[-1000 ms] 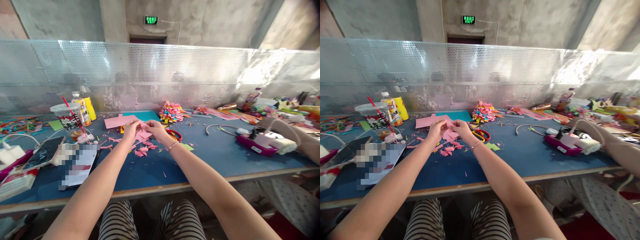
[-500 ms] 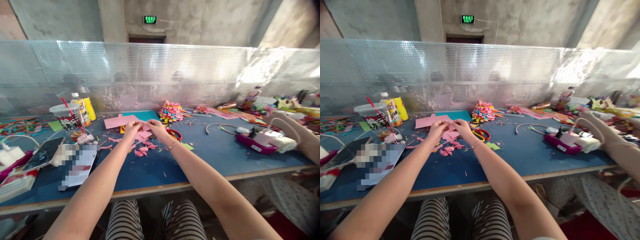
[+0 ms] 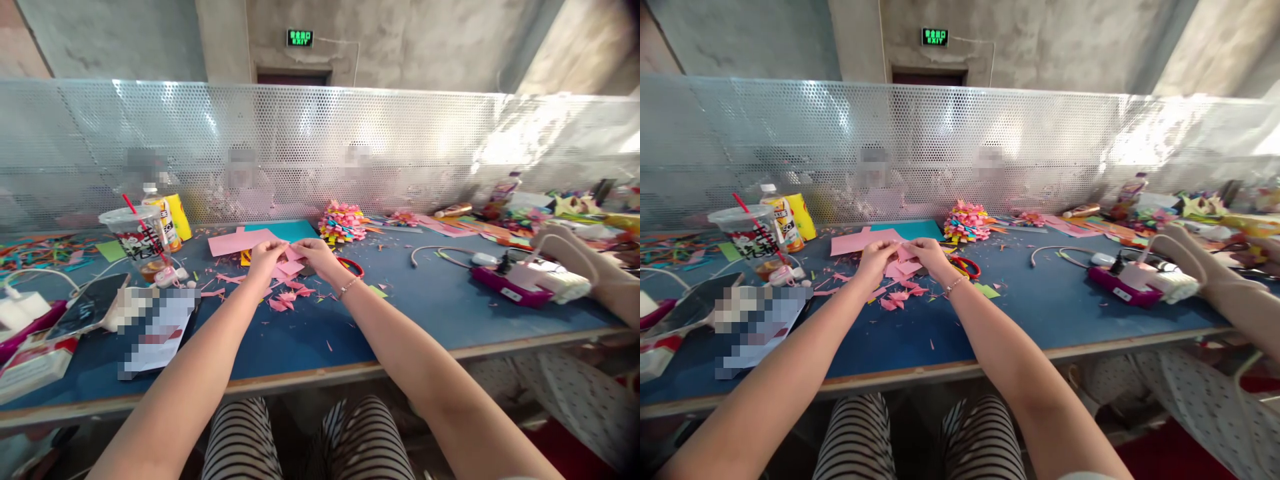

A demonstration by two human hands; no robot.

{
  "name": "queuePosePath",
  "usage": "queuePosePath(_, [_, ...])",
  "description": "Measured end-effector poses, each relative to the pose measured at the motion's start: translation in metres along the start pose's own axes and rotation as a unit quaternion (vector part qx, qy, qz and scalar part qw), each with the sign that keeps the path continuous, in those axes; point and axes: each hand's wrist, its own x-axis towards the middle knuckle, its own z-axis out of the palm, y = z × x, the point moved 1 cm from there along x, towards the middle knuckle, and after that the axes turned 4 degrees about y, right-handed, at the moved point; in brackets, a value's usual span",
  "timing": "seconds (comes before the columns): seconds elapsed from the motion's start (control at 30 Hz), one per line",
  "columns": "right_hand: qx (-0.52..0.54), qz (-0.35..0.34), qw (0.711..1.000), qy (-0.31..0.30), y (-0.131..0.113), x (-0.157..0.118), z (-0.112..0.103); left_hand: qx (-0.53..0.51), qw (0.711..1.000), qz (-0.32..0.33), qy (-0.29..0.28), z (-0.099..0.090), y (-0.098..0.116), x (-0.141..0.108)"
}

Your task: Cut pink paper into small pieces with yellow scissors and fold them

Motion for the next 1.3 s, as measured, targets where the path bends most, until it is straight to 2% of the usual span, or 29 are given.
queuePosePath(0.17, [0.027,0.013,1.0,-0.012,0.0,0.0,0.001,-0.014,1.0,-0.025,-0.001,-0.001,0.003,-0.001])
queuePosePath(0.4, [-0.014,-0.009,1.0,0.015,0.004,0.004,-0.001,-0.032,0.998,-0.049,0.007,0.001,0.009,-0.004])
queuePosePath(0.7, [-0.019,-0.017,1.0,0.017,0.0,0.0,0.003,-0.046,0.996,-0.014,0.077,0.001,0.01,-0.001])
queuePosePath(0.87, [-0.032,-0.01,0.999,0.017,0.0,0.004,-0.002,-0.02,0.995,0.029,0.091,-0.001,0.008,0.0])
queuePosePath(0.97, [-0.079,-0.038,0.996,0.006,-0.003,0.005,-0.008,0.004,0.995,0.031,0.097,-0.001,0.008,-0.001])
queuePosePath(1.07, [-0.162,-0.084,0.983,0.017,-0.008,0.003,-0.015,-0.022,0.994,-0.029,0.102,0.0,0.011,-0.003])
queuePosePath(1.2, [-0.244,-0.191,0.951,0.024,-0.01,0.0,-0.021,-0.079,0.987,-0.126,0.067,0.004,0.015,-0.007])
queuePosePath(1.3, [-0.269,-0.268,0.925,-0.015,-0.009,0.0,-0.02,-0.091,0.985,-0.143,0.041,0.004,0.014,-0.007])
